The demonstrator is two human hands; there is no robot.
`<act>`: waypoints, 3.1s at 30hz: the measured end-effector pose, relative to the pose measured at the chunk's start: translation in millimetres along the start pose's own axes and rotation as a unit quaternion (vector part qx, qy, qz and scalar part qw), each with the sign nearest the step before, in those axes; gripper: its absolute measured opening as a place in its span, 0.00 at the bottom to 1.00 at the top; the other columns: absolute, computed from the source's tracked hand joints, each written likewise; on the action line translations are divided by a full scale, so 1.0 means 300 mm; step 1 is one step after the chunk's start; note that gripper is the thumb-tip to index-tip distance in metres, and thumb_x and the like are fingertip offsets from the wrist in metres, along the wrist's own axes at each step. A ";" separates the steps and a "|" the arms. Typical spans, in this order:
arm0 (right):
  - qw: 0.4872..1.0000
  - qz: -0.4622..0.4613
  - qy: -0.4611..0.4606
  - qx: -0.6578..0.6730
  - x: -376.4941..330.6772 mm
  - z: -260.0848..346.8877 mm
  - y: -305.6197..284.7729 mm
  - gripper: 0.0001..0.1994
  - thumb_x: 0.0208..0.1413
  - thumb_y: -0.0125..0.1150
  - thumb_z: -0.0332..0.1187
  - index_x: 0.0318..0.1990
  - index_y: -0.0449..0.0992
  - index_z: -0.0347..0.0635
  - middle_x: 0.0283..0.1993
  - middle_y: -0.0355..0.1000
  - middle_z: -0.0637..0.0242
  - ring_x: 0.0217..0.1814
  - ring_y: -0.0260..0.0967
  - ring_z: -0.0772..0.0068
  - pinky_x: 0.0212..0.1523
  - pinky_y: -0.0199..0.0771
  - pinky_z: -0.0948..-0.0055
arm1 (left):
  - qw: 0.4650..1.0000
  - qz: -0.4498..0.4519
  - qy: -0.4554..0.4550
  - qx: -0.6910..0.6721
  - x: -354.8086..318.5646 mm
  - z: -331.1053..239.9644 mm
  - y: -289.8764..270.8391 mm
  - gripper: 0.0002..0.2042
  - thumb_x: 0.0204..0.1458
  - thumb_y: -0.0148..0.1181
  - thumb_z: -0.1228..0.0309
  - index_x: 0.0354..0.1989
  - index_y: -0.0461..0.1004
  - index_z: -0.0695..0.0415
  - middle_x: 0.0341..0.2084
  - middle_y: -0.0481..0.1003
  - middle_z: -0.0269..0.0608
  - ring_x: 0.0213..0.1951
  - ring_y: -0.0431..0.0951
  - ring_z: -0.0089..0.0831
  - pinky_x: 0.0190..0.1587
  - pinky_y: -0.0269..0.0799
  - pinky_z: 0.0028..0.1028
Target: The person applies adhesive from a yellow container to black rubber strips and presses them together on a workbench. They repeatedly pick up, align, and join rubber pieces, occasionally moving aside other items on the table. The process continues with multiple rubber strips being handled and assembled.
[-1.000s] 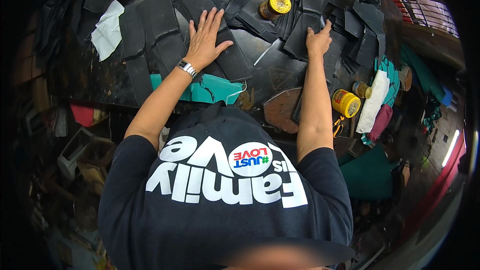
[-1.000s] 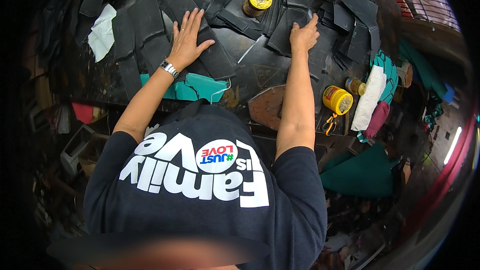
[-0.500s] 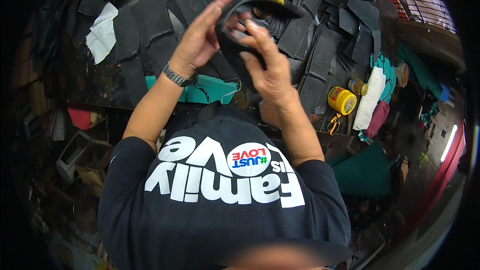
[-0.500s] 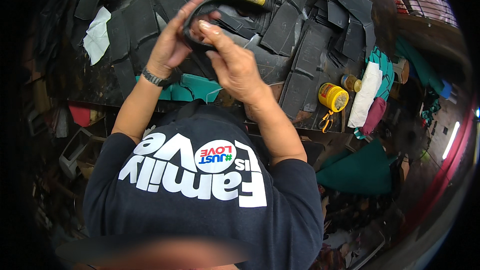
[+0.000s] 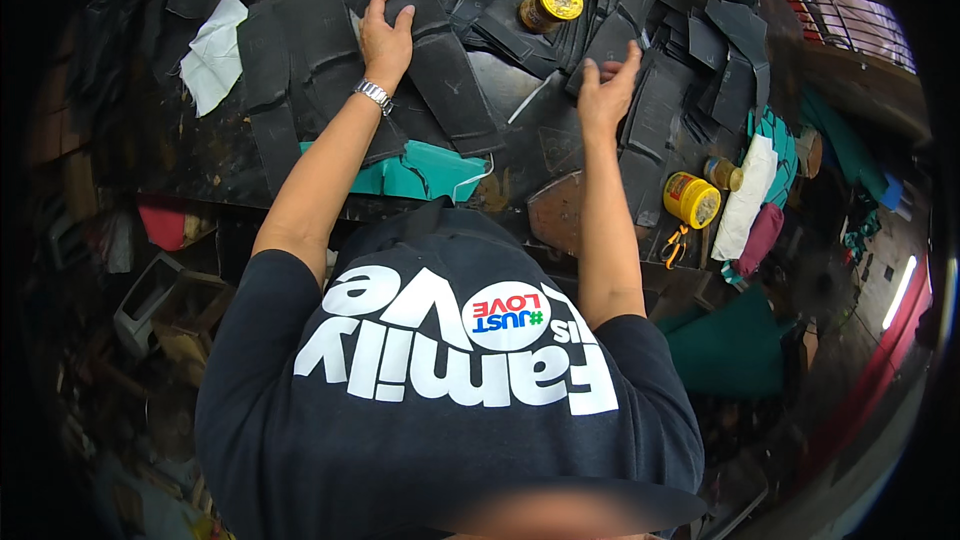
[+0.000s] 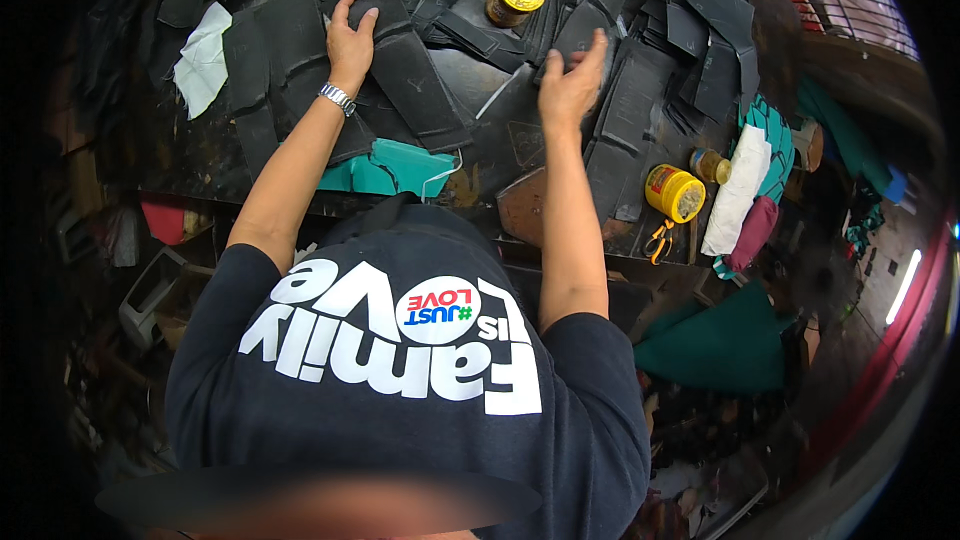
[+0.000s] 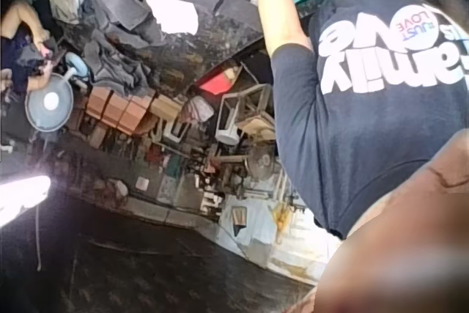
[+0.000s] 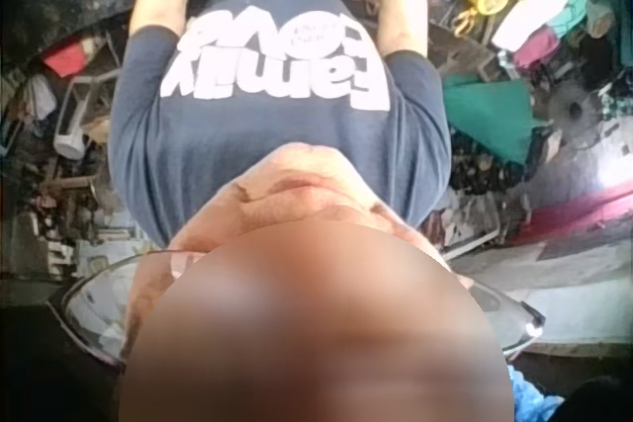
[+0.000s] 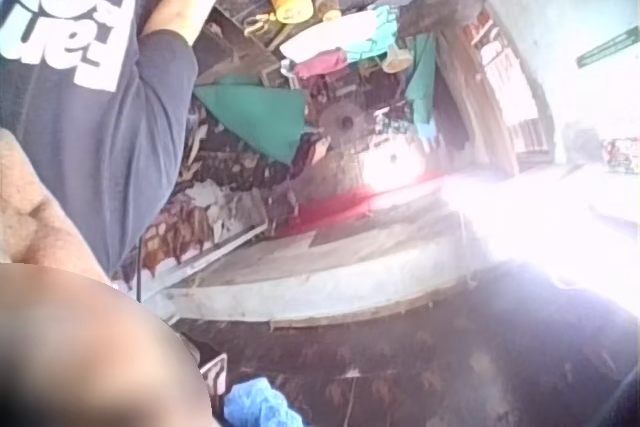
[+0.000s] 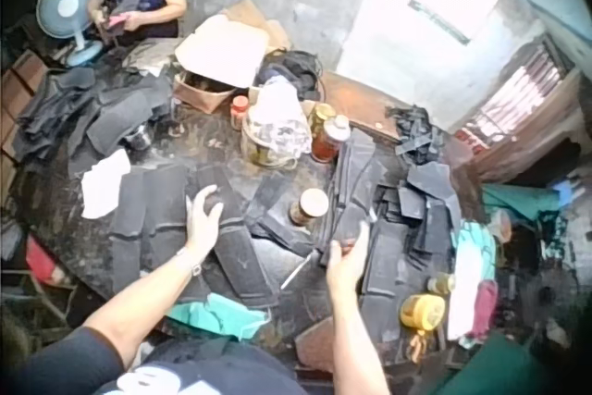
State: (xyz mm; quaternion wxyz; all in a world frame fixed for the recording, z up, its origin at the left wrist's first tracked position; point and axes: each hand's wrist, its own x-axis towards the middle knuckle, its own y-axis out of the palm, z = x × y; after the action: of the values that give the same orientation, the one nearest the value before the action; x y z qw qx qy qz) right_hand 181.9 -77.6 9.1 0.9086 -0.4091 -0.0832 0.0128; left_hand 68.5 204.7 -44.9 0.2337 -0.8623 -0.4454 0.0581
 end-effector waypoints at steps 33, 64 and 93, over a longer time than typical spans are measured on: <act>0.822 0.409 -0.167 0.360 -0.358 0.563 0.040 0.43 0.57 0.60 0.19 0.76 0.43 0.45 0.79 0.44 0.57 0.69 0.61 0.59 0.65 0.64 0.61 | 0.970 0.012 0.090 -0.226 0.109 -0.231 -0.429 0.35 0.48 0.64 0.84 0.68 0.59 0.63 0.66 0.62 0.45 0.67 0.60 0.34 0.70 0.54 0.31; 0.981 -0.026 0.081 -0.177 0.137 -0.085 -0.011 0.49 0.38 0.80 0.37 0.69 0.57 0.49 0.58 0.67 0.44 0.61 0.65 0.39 0.59 0.67 0.47 | 0.973 0.145 0.171 -0.057 -0.132 -0.216 -0.197 0.12 0.54 0.64 0.73 0.48 0.80 0.53 0.53 0.75 0.40 0.55 0.75 0.40 0.58 0.70 0.35; 0.996 0.086 -0.031 -0.002 -0.127 -0.014 -0.038 0.44 0.50 0.69 0.30 0.73 0.51 0.43 0.44 0.73 0.51 0.47 0.72 0.51 0.50 0.72 0.57 | 0.962 0.267 0.014 -0.063 0.038 -0.313 0.083 0.47 0.47 0.70 0.77 0.75 0.45 0.58 0.66 0.61 0.51 0.69 0.57 0.39 0.71 0.53 0.33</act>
State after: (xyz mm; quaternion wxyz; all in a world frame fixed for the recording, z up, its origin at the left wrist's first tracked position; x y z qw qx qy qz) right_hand 144.4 -91.8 9.5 0.9001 -0.4162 -0.0763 0.1033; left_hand 122.7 168.4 28.1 0.1612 -0.9637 -0.1983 0.0777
